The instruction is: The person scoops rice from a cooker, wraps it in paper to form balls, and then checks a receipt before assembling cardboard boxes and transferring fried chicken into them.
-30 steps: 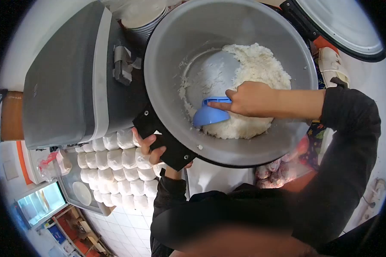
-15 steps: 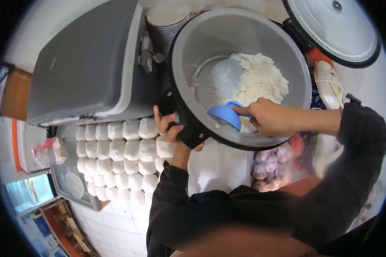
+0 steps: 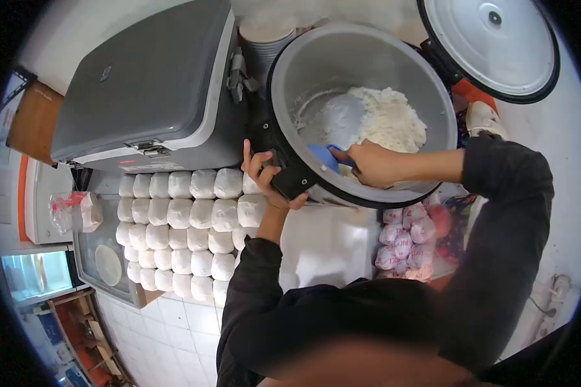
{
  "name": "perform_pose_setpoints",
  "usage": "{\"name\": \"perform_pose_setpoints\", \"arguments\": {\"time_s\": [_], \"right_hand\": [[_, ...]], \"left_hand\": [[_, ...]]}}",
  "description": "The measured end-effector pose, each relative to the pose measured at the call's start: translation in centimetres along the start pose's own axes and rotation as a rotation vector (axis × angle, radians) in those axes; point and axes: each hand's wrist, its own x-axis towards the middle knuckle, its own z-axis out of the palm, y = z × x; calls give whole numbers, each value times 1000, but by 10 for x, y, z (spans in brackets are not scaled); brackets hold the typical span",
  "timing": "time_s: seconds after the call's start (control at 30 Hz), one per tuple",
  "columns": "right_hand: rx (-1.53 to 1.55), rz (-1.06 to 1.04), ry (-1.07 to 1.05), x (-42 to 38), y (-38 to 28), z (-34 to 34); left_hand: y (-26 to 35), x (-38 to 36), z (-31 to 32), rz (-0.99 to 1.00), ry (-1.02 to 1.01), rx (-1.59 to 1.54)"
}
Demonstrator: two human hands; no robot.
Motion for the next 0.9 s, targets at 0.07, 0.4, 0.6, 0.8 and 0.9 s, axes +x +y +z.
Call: {"name": "perform_pose_setpoints", "arguments": {"time_s": [0.07,0.4,0.6,0.8,0.9], "right_hand": [[7,39,8,-27,-9,-17],[367,-167,-14,-30,44,-22],[1044,-79,93,-98,35,-17],[1373,-126,287,-173,-42,84],[1663,12,354,-186,-71,170]], "left_hand": [[1,5,0,22,-29,28],[3,4,-5,-9,-75,-5],[21,17,-18,-57,-208,-14],[94,10,-69,-432,-525,-124],[109,-42,-121,-478,-1351,146]]}}
